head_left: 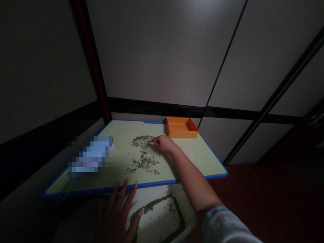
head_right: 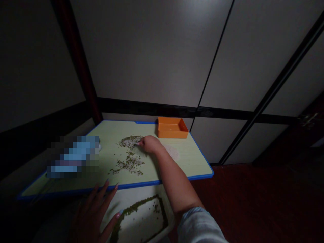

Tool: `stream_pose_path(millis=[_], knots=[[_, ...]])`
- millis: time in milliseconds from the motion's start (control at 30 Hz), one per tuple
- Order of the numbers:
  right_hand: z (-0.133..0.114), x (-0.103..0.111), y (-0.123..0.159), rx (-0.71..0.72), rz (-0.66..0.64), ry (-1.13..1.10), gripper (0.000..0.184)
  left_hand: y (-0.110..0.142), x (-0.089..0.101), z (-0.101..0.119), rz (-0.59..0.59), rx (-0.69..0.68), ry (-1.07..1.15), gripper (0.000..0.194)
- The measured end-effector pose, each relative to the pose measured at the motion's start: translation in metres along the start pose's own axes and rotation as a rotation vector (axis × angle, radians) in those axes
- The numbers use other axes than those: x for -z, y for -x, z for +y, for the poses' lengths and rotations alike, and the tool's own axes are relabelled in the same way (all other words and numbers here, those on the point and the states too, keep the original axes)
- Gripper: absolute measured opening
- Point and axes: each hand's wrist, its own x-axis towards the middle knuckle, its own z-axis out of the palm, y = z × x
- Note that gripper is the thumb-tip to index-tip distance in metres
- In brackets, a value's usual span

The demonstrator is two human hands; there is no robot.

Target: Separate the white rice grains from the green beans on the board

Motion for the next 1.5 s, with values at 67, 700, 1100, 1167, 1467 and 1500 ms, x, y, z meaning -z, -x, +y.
stream_pose_path(millis=[67, 700, 1100, 1167, 1467, 1500], knots=[[0.001, 0.001, 0.0, -0.024, 0.02, 0.003, 0.04, -0.001, 0.001, 0.001, -0.006, 0.013, 0.003, 0.054], [-0.002, 0.0, -0.001, -0.176, -0.004, 0.014, 0.04, -0.003, 0.01, 0.008, -0.045, 0.039, 0.015, 0.053], [-0.009, 0.001, 0.012, 0.287, -0.157, -0.542, 0.035, 0.004, -0.003, 0.002, 0.023, 0.015, 0.009, 0.06], [-0.022, -0.002, 0.016, 0.364, -0.272, -0.612, 0.034, 0.005, -0.006, 0.003, 0.079, 0.039, 0.013, 0.068], [-0.065, -0.013, 0.028, 0.452, -0.21, -0.362, 0.033, 0.007, -0.004, 0.01, 0.034, 0.143, -0.048, 0.074], [-0.068, -0.014, 0.029, 0.449, -0.175, -0.311, 0.032, 0.007, -0.003, 0.011, 0.023, 0.153, -0.051, 0.073]])
